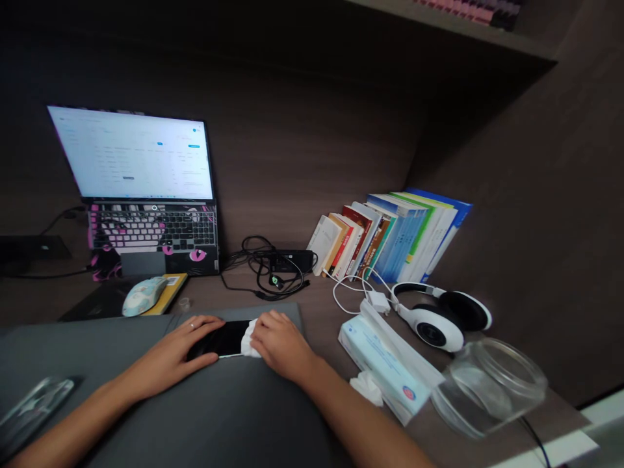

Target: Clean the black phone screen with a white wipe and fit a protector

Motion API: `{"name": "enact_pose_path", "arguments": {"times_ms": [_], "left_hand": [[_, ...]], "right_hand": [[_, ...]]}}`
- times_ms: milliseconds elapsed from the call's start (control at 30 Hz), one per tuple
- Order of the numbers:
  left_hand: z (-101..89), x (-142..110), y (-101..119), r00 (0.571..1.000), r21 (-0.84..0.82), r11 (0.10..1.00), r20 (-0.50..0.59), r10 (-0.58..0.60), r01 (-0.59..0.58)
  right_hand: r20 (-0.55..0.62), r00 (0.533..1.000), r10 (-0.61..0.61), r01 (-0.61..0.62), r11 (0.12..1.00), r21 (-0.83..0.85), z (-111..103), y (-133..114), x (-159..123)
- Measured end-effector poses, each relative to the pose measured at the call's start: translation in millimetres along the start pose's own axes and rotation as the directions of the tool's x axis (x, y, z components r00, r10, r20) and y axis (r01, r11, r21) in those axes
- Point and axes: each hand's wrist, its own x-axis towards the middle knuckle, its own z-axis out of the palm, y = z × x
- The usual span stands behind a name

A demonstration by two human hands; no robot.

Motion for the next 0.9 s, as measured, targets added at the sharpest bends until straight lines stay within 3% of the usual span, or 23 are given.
{"name": "enact_pose_path", "arguments": {"times_ms": [900], "left_hand": [[1.3, -1.0, -2.4, 0.999, 0.010, 1.000, 0.021, -0.026, 0.026]], "right_hand": [[0.005, 1.000, -0.022, 0.022, 1.000, -0.009, -1.5, -4.5, -0.2]]}}
